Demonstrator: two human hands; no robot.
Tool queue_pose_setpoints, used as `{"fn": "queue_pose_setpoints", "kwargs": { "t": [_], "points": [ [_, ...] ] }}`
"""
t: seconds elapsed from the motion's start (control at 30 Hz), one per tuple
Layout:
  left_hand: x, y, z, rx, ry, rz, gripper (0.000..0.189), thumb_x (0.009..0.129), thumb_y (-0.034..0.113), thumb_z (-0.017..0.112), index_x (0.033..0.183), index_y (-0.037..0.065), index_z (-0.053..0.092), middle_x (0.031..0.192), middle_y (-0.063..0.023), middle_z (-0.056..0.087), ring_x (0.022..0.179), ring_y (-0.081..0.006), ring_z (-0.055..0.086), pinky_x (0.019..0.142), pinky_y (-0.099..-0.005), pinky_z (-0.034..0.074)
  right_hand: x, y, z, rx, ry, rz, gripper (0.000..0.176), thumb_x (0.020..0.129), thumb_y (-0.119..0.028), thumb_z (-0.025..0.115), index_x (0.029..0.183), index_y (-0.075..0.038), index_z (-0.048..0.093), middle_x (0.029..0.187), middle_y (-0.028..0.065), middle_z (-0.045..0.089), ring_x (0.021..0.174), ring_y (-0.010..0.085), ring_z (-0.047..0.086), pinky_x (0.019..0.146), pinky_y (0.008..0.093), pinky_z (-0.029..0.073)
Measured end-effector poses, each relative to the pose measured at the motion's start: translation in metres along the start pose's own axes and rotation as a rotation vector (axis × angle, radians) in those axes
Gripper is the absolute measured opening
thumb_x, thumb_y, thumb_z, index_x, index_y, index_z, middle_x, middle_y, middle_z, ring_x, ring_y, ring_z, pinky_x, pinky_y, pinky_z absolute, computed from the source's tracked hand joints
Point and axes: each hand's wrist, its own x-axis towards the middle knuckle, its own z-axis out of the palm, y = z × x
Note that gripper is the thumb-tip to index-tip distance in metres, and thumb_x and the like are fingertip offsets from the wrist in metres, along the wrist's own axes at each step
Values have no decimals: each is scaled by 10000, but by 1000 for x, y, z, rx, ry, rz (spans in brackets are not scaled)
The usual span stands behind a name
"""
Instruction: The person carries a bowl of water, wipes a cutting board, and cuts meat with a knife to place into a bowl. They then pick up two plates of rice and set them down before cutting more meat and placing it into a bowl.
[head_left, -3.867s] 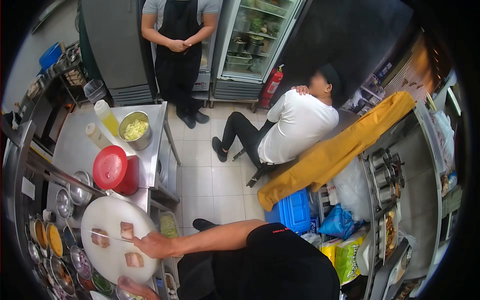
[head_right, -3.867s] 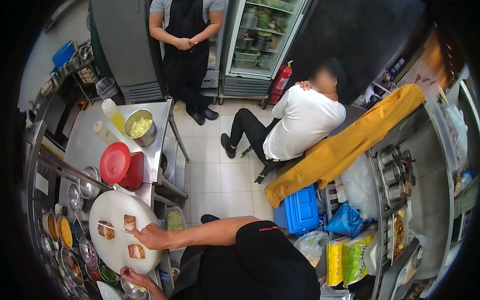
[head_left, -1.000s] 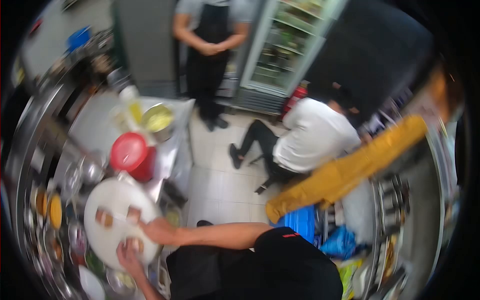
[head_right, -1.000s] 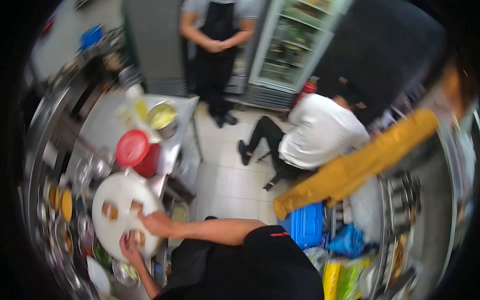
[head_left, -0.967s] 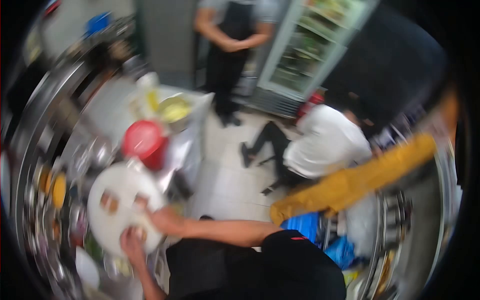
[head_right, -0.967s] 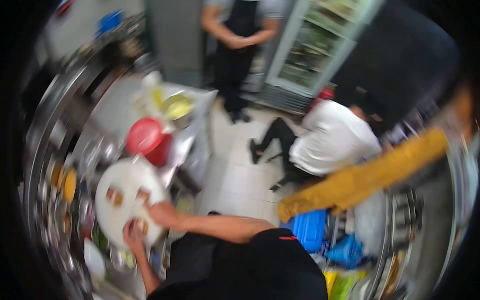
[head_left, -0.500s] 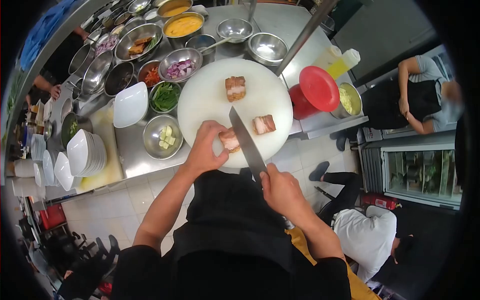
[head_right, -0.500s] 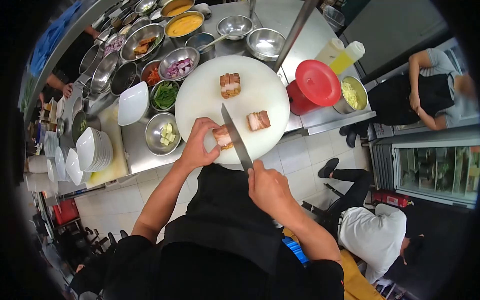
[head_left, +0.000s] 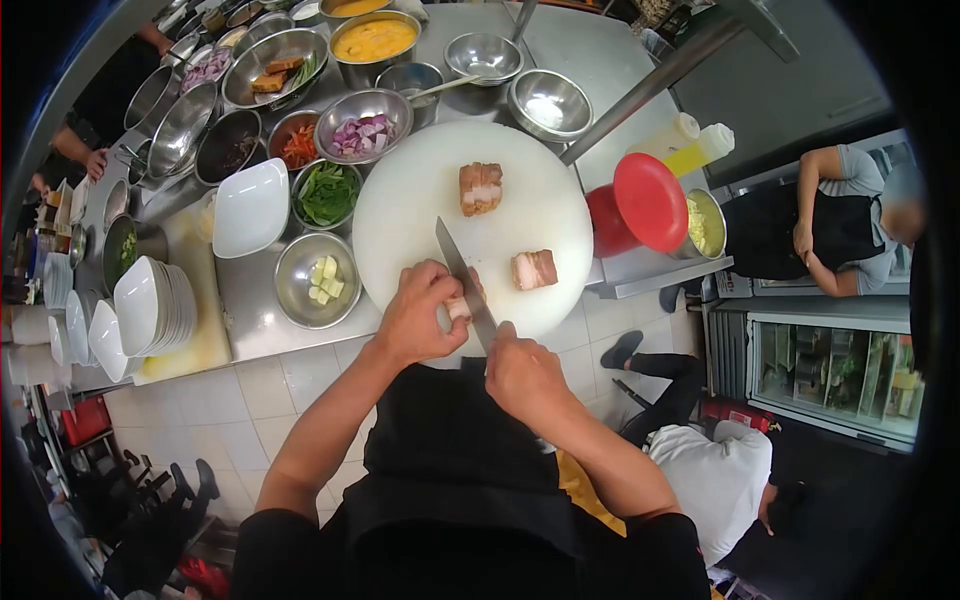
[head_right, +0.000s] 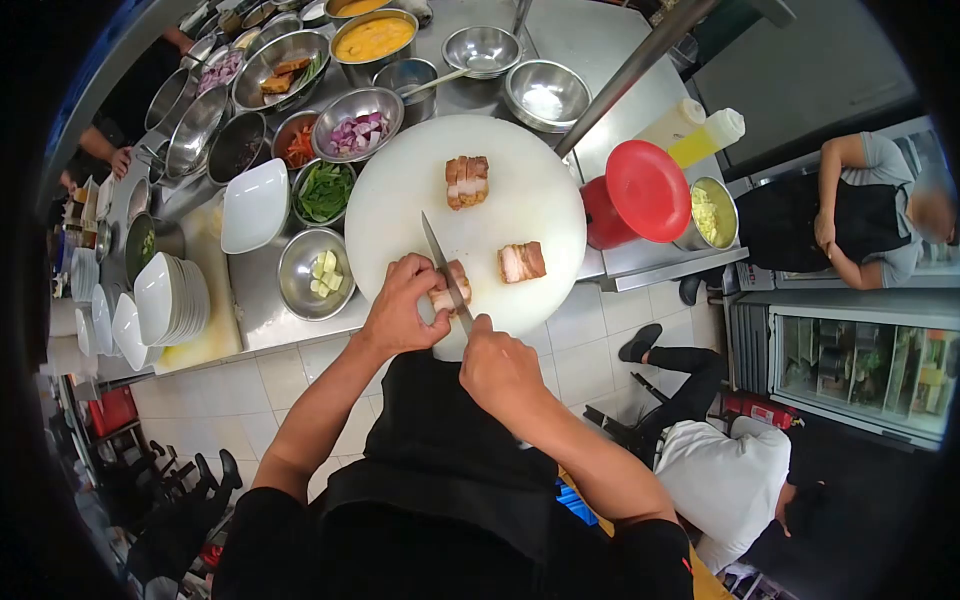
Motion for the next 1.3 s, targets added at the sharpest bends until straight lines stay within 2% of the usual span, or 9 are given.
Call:
{"fn": "queue_pose_setpoints", "kwargs": {
  "t": [0.23, 0.43, 0.5, 0.73, 0.8, 0.93, 1.03, 1.1, 1.3],
  "points": [
    [-4, 0, -1, -23, 34, -41, 316, 616, 91, 688, 914, 66, 586, 987, -114, 503, 924, -301, 503, 844, -388, 418, -8, -4, -17, -17, 34, -15, 97, 850, -59, 511, 839, 33, 482, 604, 269, 592, 580, 440, 618, 531, 522, 489],
    [-7, 0, -5, -157, 118, -29, 414, 595, 71, 689, 987, 49, 558, 989, -128, 512, 946, -324, 510, 873, -394, 411, -39, -12, -49, -31, -69, 9, 139, 881, -91, 512, 839, 37, 480, 596, 265, 587, 580, 450, 609, 550, 532, 486],
    [-8, -3, -2, -45, 94, -26, 382, 589, 75, 685, 949, 48, 563, 972, -125, 509, 927, -325, 512, 860, -390, 415, -45, -17, -56, -14, -176, 45, 154, 886, -97, 511, 834, 43, 477, 603, 268, 589, 588, 455, 608, 563, 536, 486],
    [-4, -6, 0, -4, 94, -28, 243, 606, 91, 672, 820, 67, 559, 926, -105, 499, 881, -305, 508, 804, -390, 419, -27, -19, -37, -4, -212, 23, 132, 860, -69, 512, 845, 59, 479, 597, 268, 585, 602, 458, 613, 577, 537, 492],
    [-5, -6, 1, -11, 101, -4, 229, 602, 87, 667, 802, 71, 555, 909, -101, 503, 866, -301, 514, 794, -390, 417, -3, -11, 2, 32, 2, -32, 117, 839, -48, 516, 849, 62, 479, 588, 265, 583, 591, 450, 616, 570, 531, 496],
    [-8, -7, 1, -16, 103, 9, 220, 604, 85, 667, 799, 72, 564, 900, -101, 507, 865, -299, 516, 793, -389, 418, 2, -15, 5, 18, 47, -36, 107, 829, -39, 524, 838, 53, 471, 579, 262, 579, 576, 443, 617, 558, 529, 495],
    [-8, -9, 2, -5, 108, 3, 259, 604, 81, 670, 843, 65, 572, 916, -99, 524, 887, -298, 526, 803, -386, 416, -7, -20, -22, 46, 1, 7, 95, 831, -43, 526, 840, 32, 468, 571, 254, 576, 565, 440, 613, 546, 533, 489],
    [-7, -8, 0, -53, 97, 33, 346, 606, 75, 671, 937, 58, 573, 976, -115, 532, 931, -314, 527, 831, -394, 413, -16, -18, -34, -5, 55, 7, 101, 851, -65, 530, 840, 15, 469, 568, 251, 574, 565, 443, 607, 537, 534, 483],
    [8, 9, 3, -4, 161, 4, 474, 596, 85, 678, 1052, 59, 550, 1056, -155, 509, 1009, -338, 492, 895, -417, 382, -31, 5, -49, -29, 44, 48, 143, 901, -108, 514, 859, 26, 489, 584, 265, 577, 589, 458, 603, 557, 542, 478]
  ]
}}
